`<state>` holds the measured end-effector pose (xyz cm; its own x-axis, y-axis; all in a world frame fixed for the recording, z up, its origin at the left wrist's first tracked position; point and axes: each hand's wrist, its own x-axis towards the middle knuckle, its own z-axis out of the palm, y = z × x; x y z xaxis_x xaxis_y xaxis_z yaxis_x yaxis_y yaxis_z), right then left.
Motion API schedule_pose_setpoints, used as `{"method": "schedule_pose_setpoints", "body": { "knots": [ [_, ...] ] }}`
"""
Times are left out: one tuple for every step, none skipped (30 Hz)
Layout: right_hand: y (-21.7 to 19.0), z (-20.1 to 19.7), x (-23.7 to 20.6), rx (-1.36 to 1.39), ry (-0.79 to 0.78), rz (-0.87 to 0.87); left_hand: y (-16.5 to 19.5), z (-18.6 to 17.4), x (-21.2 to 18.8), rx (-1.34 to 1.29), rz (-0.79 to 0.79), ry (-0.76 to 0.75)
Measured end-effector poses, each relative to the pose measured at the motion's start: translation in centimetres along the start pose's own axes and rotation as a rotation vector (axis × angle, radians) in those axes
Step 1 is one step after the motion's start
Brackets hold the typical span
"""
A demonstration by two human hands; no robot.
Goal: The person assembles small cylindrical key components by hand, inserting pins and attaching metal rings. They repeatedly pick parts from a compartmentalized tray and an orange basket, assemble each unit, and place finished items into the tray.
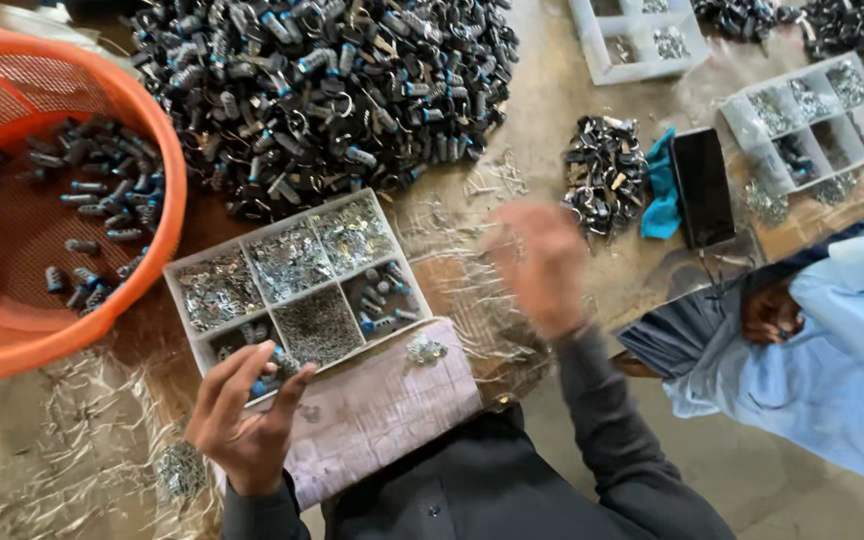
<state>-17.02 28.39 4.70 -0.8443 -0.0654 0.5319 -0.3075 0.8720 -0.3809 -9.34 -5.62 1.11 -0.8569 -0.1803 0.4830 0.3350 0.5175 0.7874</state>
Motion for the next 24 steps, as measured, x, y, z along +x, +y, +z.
{"method": "schedule_pose_setpoints", "body": {
  "knots": [
    [2.0,-0.3,0.1,-0.127,0.08,0.031,-0.1,0.1,-0.1,0.0,0.019,0.002],
    [4.1,-0.8,0.4,-0.255,0.163,0.058,-0.1,0.2,-0.2,0.006,0.014,0.0],
    [6.4,-1.5,0.8,-0.362,0.147,0.095,-0.1,0.2,-0.3,0.012,0.012,-0.002],
    [8.4,-2.0,1.0,-0.469,0.124,0.14,-0.1,0.2,-0.5,0.021,0.005,-0.012],
    [10.2,-2.3,1.1,-0.467,0.12,0.155,-0.1,0.1,-0.6,0.017,0.019,-0.018],
    [11.9,-2.3,1.6,-0.466,0.124,0.165,-0.3,0.3,-0.5,0.009,0.039,-0.017],
    [13.3,-2.2,1.8,-0.466,0.129,0.172,-0.4,0.4,-0.4,0.0,0.059,-0.013],
    [14.3,-2.0,1.7,-0.458,0.098,0.185,-0.5,0.3,-0.5,-0.005,0.058,-0.012],
    [15.1,-1.6,1.7,-0.45,0.072,0.194,-0.7,0.3,-0.4,-0.01,0.061,-0.006],
    [15.8,-1.3,1.7,-0.44,0.047,0.201,-0.8,0.3,-0.4,-0.015,0.065,0.002],
    [16.1,-1.2,1.5,-0.432,0.045,0.186,-0.7,0.2,-0.6,0.003,0.061,0.0],
    [16.3,-1.0,1.3,-0.423,0.044,0.168,-0.6,0.0,-0.7,0.023,0.057,0.002],
    [16.4,-0.8,1.3,-0.412,0.044,0.147,-0.4,-0.1,-0.8,0.042,0.053,0.007],
    [16.3,-0.9,1.3,-0.388,0.061,0.143,-0.2,-0.3,-0.9,0.04,0.057,0.016],
    [16.1,-1.0,1.2,-0.363,0.074,0.144,0.2,-0.4,-1.0,0.039,0.058,0.018],
    [15.8,-1.2,1.3,-0.34,0.092,0.144,0.5,-0.4,-1.0,0.037,0.063,0.024],
    [15.4,-1.5,1.4,-0.309,0.113,0.128,0.9,-0.4,-1.0,0.049,0.058,0.026],
    [14.9,-1.9,1.3,-0.278,0.128,0.116,1.6,-0.6,-1.3,0.062,0.049,0.025],
    [14.3,-2.2,0.9,-0.245,0.136,0.106,2.2,-0.8,-1.7,0.079,0.033,0.02],
    [13.7,-2.6,0.5,-0.12,0.162,0.145,2.8,-0.8,-1.9,0.061,0.031,0.021],
    [13.0,-2.8,0.0,0.006,0.192,0.18,3.2,-0.7,-2.1,0.042,0.033,0.027],
    [12.1,-2.9,-0.9,0.131,0.211,0.219,3.7,-0.6,-2.4,0.025,0.026,0.029],
    [11.2,-2.8,-2.1,0.437,0.23,0.274,4.2,-0.5,-2.7,0.003,0.022,0.02],
    [10.3,-2.5,-3.2,0.743,0.246,0.327,4.5,-0.2,-2.9,-0.019,0.019,0.014]
  ]
}}
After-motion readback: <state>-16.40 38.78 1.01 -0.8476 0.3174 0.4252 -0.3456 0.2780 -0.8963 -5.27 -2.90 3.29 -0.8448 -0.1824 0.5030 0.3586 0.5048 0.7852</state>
